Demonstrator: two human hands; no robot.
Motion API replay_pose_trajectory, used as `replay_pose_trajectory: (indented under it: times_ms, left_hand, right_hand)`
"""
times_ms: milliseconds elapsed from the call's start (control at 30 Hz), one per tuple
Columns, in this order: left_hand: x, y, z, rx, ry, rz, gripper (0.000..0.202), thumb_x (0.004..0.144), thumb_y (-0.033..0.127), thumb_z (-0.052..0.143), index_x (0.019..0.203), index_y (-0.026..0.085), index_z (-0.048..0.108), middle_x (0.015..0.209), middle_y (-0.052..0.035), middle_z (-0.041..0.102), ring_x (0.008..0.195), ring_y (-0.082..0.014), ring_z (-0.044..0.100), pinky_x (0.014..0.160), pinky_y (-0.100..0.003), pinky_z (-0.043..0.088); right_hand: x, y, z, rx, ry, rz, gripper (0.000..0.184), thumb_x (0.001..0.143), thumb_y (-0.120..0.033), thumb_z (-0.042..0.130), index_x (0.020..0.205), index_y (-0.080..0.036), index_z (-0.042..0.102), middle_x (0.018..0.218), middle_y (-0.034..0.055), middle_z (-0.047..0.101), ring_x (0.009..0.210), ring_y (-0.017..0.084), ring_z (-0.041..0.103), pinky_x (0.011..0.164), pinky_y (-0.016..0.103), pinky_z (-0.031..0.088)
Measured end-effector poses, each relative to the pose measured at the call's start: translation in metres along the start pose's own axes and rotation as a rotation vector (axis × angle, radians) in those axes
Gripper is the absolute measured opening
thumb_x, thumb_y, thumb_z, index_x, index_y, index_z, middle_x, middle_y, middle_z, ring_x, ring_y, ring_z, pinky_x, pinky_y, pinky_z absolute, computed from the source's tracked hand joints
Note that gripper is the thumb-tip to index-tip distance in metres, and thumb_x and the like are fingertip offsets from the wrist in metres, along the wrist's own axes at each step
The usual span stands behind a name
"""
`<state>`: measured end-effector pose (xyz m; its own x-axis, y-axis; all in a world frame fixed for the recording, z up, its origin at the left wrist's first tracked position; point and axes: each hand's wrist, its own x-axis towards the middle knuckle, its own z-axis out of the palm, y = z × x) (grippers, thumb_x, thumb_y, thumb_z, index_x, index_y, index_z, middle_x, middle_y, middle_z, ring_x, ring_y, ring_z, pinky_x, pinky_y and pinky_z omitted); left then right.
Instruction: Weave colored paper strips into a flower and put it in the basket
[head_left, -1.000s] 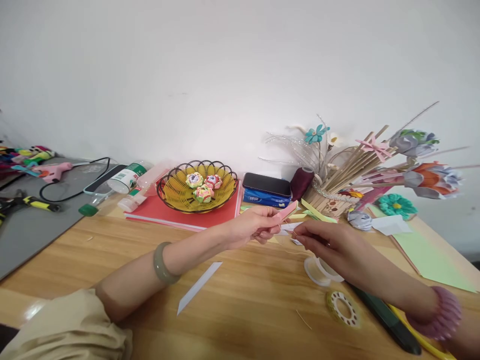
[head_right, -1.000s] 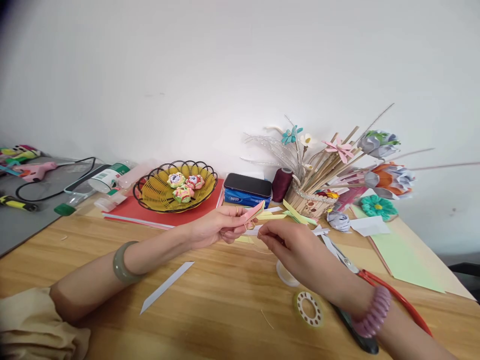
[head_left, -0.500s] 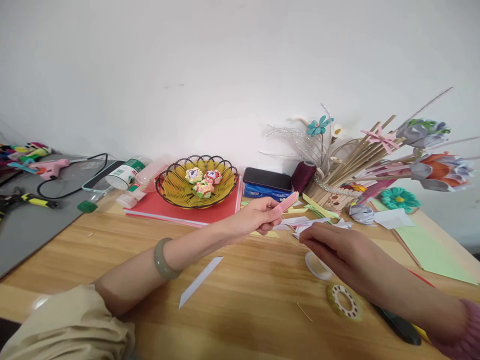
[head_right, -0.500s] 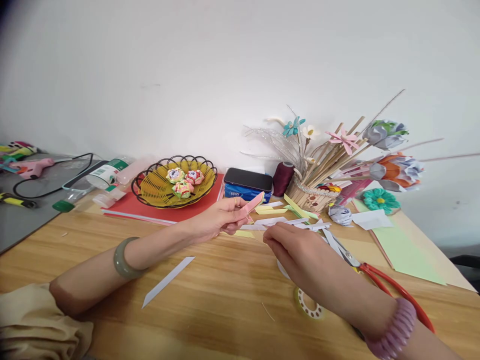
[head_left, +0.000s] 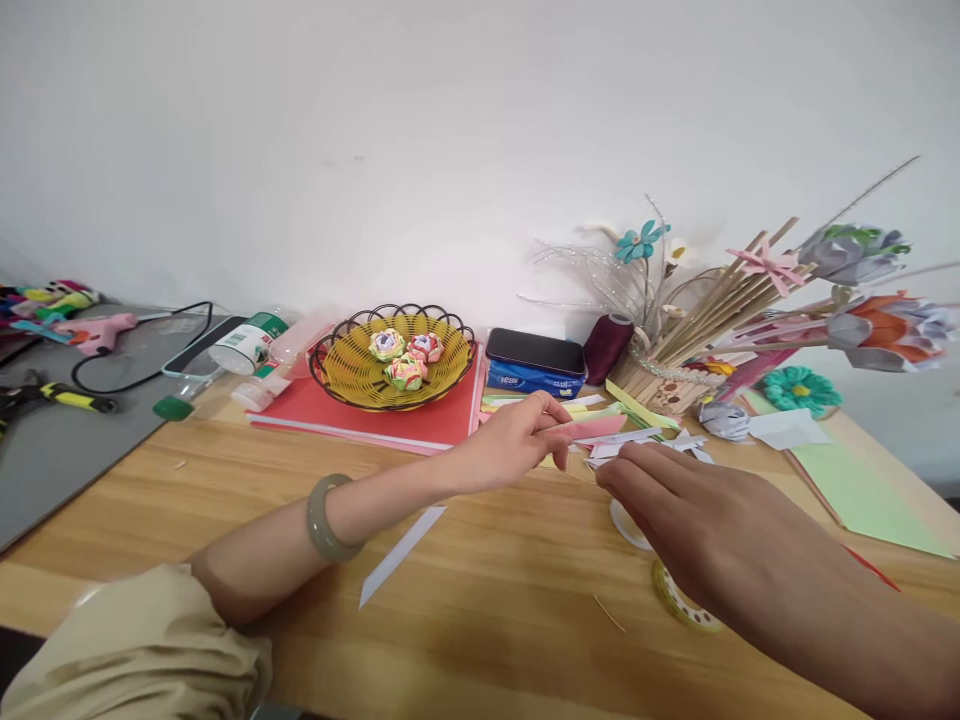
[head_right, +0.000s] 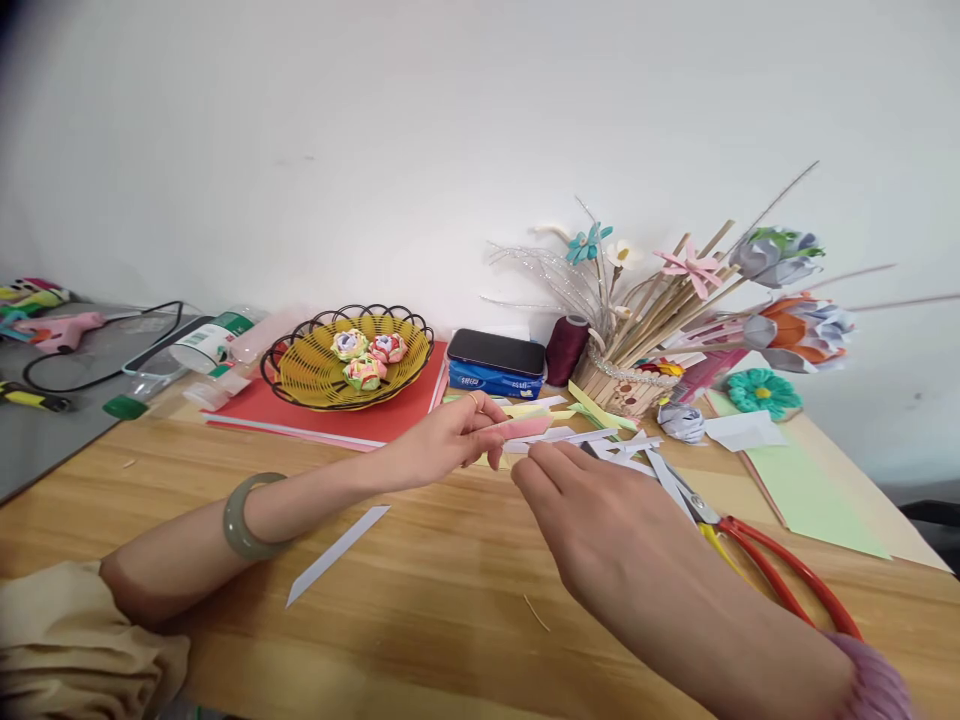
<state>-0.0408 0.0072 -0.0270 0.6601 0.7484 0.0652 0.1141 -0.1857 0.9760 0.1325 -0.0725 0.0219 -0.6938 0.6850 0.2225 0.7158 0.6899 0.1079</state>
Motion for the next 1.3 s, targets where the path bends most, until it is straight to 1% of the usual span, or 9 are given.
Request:
replay_pose_trajectory:
  times_ms: [167,333,500,600,733,833,967,1167,1300]
  left_hand:
    - [-0.002,-0.001,-0.001,0.13,-0.038,0.0,0.018,0.082,0.034,0.046,0.077,0.017,0.049,0.072,-0.0001,0.061,0.056,-0.0082,0.044,0.051,-0.021,0.031]
    - [-0.002,-0.002,0.0,0.169,-0.161,-0.006,0.012,0.077,0.023,0.05,0.07,0.015,0.056,0.07,-0.0015,0.065,0.054,-0.0086,0.047,0.049,-0.021,0.035]
    - [-0.003,0.001,-0.002,0.123,-0.282,-0.008,0.015,0.079,0.029,0.053,0.072,0.015,0.055,0.073,-0.0034,0.067,0.055,-0.0081,0.047,0.051,-0.02,0.039]
    - [-0.003,0.002,-0.002,-0.001,-0.264,0.005,0.013,0.079,0.029,0.054,0.076,0.016,0.051,0.069,-0.0021,0.065,0.055,-0.0072,0.047,0.052,-0.019,0.04]
    - [-0.003,0.003,-0.001,-0.119,-0.205,0.048,0.014,0.08,0.028,0.054,0.078,0.016,0.048,0.067,-0.002,0.062,0.054,-0.0067,0.048,0.051,-0.019,0.039]
    - [-0.003,0.004,0.0,-0.204,-0.073,0.07,0.013,0.081,0.027,0.053,0.079,0.016,0.046,0.066,-0.0006,0.06,0.054,-0.0062,0.049,0.05,-0.019,0.038]
    - [-0.004,0.004,0.008,-0.278,0.083,0.063,0.012,0.08,0.025,0.053,0.08,0.016,0.046,0.062,0.0025,0.056,0.054,-0.0062,0.049,0.051,-0.019,0.038]
    - [-0.011,0.005,0.02,-0.304,0.162,0.119,0.018,0.082,0.026,0.052,0.096,0.015,0.052,0.064,0.0035,0.055,0.058,-0.0069,0.05,0.056,-0.02,0.04]
    - [-0.011,0.01,0.017,-0.315,0.16,0.097,0.022,0.082,0.027,0.052,0.097,0.012,0.058,0.063,0.0022,0.055,0.057,-0.0066,0.049,0.055,-0.02,0.039]
  right_hand:
    - [0.023,0.002,-0.01,-0.253,0.083,-0.23,0.034,0.083,-0.003,0.027,0.082,-0.017,0.058,0.068,0.0083,0.061,0.057,0.021,0.054,0.05,0.033,0.034]
    - [0.048,0.021,-0.016,-0.192,-0.086,-0.324,0.03,0.084,-0.006,0.032,0.069,-0.02,0.054,0.066,0.0055,0.057,0.06,0.019,0.051,0.052,0.032,0.032]
    - [0.053,0.046,-0.012,0.074,-0.22,-0.14,0.022,0.083,-0.013,0.036,0.07,-0.02,0.053,0.069,0.0036,0.056,0.056,0.015,0.049,0.05,0.028,0.033]
    - [0.047,0.058,-0.006,0.317,-0.167,-0.019,0.018,0.085,-0.019,0.039,0.074,-0.02,0.053,0.07,0.0027,0.056,0.058,0.015,0.051,0.052,0.027,0.035]
    - [0.035,0.062,0.002,0.396,-0.076,0.09,0.02,0.086,-0.024,0.037,0.069,-0.022,0.047,0.061,0.0013,0.052,0.055,0.016,0.048,0.052,0.029,0.035]
    - [0.025,0.055,0.009,0.446,-0.03,0.181,0.019,0.086,-0.026,0.036,0.072,-0.022,0.048,0.064,0.0028,0.054,0.057,0.017,0.05,0.054,0.03,0.038]
    - [0.012,0.036,0.023,0.561,0.024,0.289,0.019,0.089,-0.029,0.037,0.087,-0.021,0.054,0.08,0.0048,0.061,0.07,0.018,0.056,0.064,0.031,0.044]
    - [0.005,0.005,0.036,0.732,0.06,0.412,0.022,0.092,-0.03,0.037,0.085,-0.02,0.055,0.08,0.0028,0.064,0.07,0.016,0.058,0.062,0.027,0.046]
    - [0.004,0.002,0.032,0.766,0.107,0.454,0.021,0.092,-0.034,0.039,0.084,-0.022,0.054,0.078,0.0013,0.06,0.07,0.015,0.055,0.062,0.027,0.044]
